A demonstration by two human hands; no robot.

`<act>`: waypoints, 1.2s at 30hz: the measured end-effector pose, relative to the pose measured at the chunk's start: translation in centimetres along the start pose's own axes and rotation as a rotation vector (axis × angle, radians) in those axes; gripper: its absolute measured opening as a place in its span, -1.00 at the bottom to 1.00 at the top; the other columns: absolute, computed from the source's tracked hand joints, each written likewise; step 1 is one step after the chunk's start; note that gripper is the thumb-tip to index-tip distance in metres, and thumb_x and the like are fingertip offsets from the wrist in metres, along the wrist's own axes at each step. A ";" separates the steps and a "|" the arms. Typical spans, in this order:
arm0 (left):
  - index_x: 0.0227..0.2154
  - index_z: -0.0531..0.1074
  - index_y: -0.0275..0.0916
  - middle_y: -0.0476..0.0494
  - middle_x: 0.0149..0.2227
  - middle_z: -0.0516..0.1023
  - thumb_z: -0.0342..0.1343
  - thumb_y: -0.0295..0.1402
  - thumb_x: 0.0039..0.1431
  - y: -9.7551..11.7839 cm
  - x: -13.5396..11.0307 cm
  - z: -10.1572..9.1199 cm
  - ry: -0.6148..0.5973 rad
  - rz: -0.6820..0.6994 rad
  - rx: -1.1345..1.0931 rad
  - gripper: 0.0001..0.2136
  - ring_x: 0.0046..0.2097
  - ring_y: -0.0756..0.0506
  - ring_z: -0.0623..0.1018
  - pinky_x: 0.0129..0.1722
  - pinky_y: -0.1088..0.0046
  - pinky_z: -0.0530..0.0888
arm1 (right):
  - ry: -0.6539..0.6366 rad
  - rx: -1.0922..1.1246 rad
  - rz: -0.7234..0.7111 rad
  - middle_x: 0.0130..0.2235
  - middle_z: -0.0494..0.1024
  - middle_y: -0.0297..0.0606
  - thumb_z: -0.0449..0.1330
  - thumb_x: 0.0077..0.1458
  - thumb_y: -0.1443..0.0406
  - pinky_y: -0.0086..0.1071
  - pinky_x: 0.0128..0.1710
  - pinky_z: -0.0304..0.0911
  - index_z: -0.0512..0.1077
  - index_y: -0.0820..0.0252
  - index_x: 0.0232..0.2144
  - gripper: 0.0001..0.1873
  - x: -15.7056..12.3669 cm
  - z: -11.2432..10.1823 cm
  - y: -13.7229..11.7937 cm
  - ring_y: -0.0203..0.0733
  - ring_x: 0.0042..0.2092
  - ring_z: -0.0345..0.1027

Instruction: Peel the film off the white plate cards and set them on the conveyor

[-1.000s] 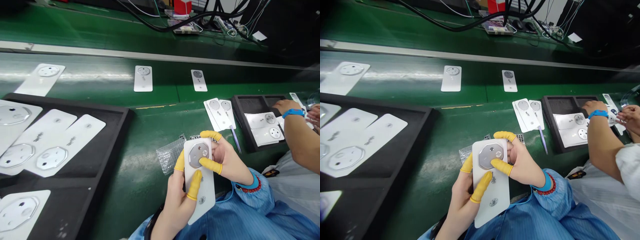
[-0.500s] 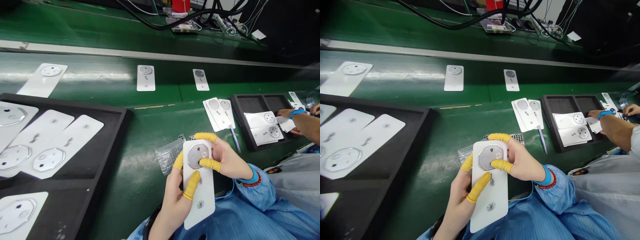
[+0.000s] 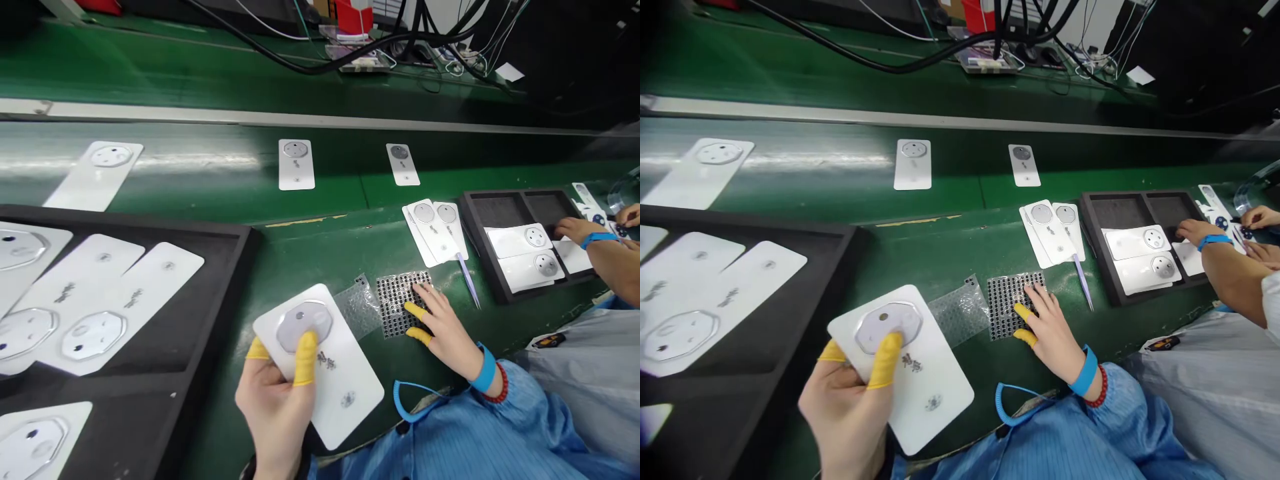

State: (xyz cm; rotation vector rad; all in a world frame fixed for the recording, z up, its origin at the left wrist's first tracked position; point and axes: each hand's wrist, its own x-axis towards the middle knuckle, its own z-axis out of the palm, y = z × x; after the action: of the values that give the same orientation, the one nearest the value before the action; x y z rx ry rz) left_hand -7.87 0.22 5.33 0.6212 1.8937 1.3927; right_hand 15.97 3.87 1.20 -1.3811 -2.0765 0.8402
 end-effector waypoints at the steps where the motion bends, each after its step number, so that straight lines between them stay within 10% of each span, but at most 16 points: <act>1: -0.03 0.47 -0.24 -0.08 -0.37 0.62 0.36 -0.10 -0.07 -0.1 0.5 -0.1 -0.026 -0.008 0.008 -0.46 -0.46 -0.05 0.56 -0.53 0.57 0.48 | -0.010 -0.050 -0.024 0.30 0.23 -0.08 0.21 0.21 0.27 0.29 0.28 -0.06 0.41 0.06 0.09 -0.62 -0.6 0.5 1.0 0.11 0.37 -0.07; 9: 0.33 0.00 -0.08 -0.12 -0.23 0.65 0.23 -0.09 0.10 -2.4 1.1 0.7 -0.360 -0.083 -0.042 -0.20 -0.44 -0.13 0.60 -0.46 0.37 0.55 | 0.164 0.028 -0.089 0.02 0.53 -0.15 0.14 0.24 0.40 -0.09 0.06 0.40 0.49 0.06 -0.06 -0.73 0.1 -1.2 1.1 -0.11 0.04 0.43; 12: -0.07 0.54 -0.22 -0.18 -0.23 0.66 0.25 -0.09 0.06 -2.9 0.8 1.9 -0.523 0.029 0.023 -0.58 -0.23 -0.25 0.61 -0.22 0.27 0.53 | 0.205 0.062 -0.137 -0.01 0.54 -0.16 0.16 0.22 0.43 -0.19 0.02 0.43 0.48 0.06 -0.03 -0.70 0.7 -2.5 -0.7 -0.14 0.01 0.45; 15: -0.48 0.60 -0.25 -0.15 -0.44 0.63 0.22 0.00 0.01 -2.5 0.2 3.8 -0.675 -0.023 -0.093 -0.64 -0.32 -0.23 0.57 -0.31 0.32 0.49 | 0.157 0.051 -0.282 0.00 0.53 -0.13 0.15 0.23 0.44 -0.19 0.02 0.43 0.46 0.10 0.00 -0.69 1.4 -2.9 -1.9 -0.12 0.03 0.42; 25: -0.74 0.40 -0.26 0.05 -0.68 0.34 0.37 -0.14 -0.25 -3.4 -0.7 6.1 -0.525 -0.266 -0.255 -0.66 -0.56 0.02 0.26 -0.55 0.49 0.21 | 0.060 0.069 -0.428 -0.21 0.52 -0.14 0.11 0.28 0.35 -0.30 -0.22 0.47 0.48 0.22 -0.19 -0.85 3.2 0.1 -3.3 -0.18 -0.18 0.44; 36: -0.48 0.34 -0.22 0.01 -0.54 0.47 0.22 -0.30 -0.16 -4.8 -0.8 7.1 -0.404 -0.619 -0.380 -0.81 -0.47 -0.07 0.46 -0.46 0.42 0.37 | 0.068 -0.359 -0.747 -0.27 0.54 -0.02 -0.02 0.28 0.49 -0.23 -0.24 0.46 0.44 0.32 -0.49 -0.65 3.4 1.4 -2.7 -0.12 -0.23 0.39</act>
State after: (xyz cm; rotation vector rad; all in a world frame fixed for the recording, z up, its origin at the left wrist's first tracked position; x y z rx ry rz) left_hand -1.80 2.55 -0.35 0.0919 1.2923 1.0714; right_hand 12.09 5.97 2.49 -0.6484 -2.4899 0.1108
